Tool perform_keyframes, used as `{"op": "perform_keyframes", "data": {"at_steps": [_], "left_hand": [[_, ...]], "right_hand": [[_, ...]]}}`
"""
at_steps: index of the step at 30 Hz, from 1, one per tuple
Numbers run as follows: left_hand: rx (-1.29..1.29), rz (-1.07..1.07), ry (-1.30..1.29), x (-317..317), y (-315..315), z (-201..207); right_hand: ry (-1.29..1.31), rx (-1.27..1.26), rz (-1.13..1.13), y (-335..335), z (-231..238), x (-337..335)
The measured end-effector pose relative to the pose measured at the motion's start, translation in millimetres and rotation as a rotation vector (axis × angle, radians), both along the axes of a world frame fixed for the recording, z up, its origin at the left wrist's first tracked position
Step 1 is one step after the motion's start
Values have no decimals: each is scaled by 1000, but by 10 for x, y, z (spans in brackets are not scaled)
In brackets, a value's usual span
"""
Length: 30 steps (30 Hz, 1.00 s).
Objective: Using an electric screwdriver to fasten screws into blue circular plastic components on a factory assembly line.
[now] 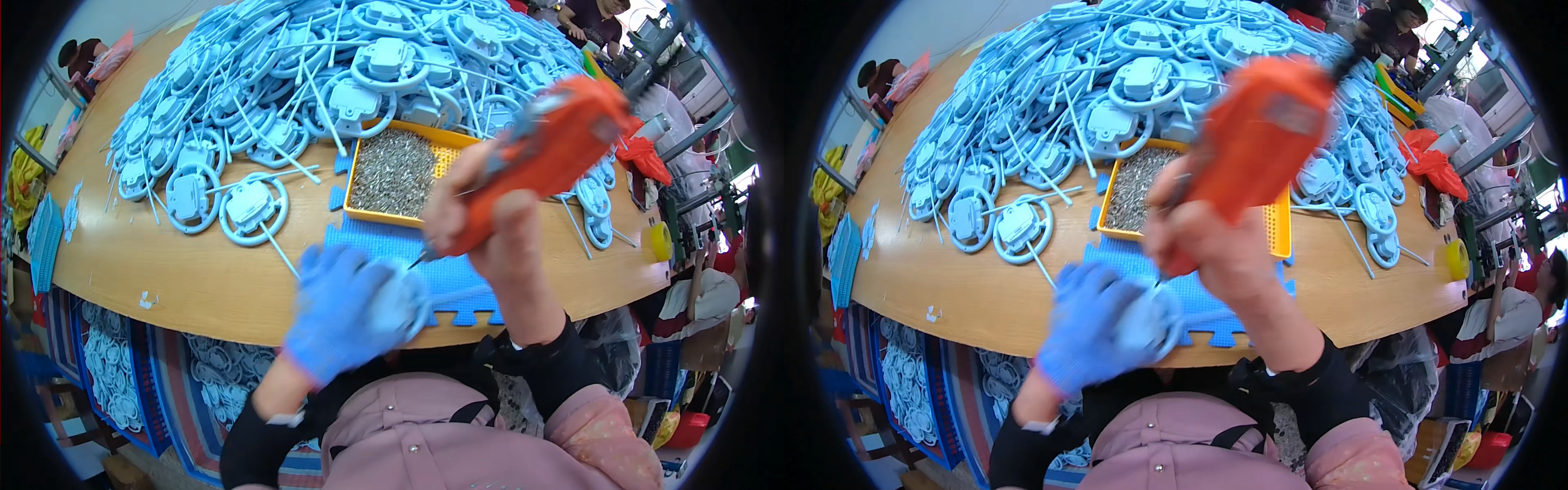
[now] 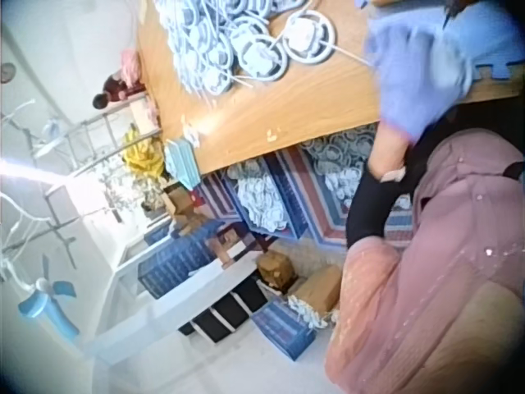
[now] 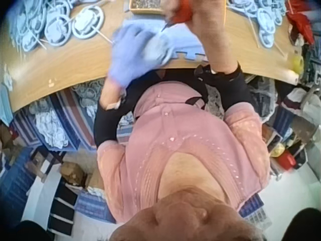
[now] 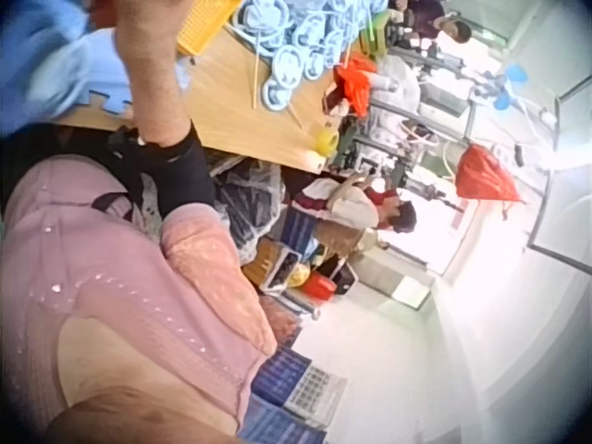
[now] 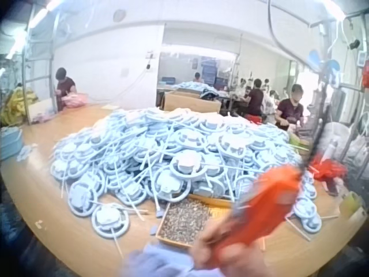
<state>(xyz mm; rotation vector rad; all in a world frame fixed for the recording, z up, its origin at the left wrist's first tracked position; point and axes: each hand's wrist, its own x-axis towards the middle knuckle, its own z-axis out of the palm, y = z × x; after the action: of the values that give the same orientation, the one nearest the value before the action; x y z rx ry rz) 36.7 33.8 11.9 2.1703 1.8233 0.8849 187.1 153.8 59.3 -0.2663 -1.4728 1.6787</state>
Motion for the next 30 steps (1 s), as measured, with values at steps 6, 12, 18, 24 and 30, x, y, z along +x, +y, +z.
{"op": "perform_keyframes", "data": {"at_steps": [6,12,18,24,30], "left_hand": [[-245,133,72,-916,-832,446],[-156,523,191,-1145,183,-142],[-308,499,409,-1244,594,-175],[-255,405,338,-1121,440,-112],[-77,252,259,-969,77,-102]], "right_hand": [[126,73,-382,524,-96,400],[27,113,-362,616,-242,446],[32,89,-346,636,-267,452],[28,53,-343,656,-326,450],[38,48,-322,636,-315,414]]}}
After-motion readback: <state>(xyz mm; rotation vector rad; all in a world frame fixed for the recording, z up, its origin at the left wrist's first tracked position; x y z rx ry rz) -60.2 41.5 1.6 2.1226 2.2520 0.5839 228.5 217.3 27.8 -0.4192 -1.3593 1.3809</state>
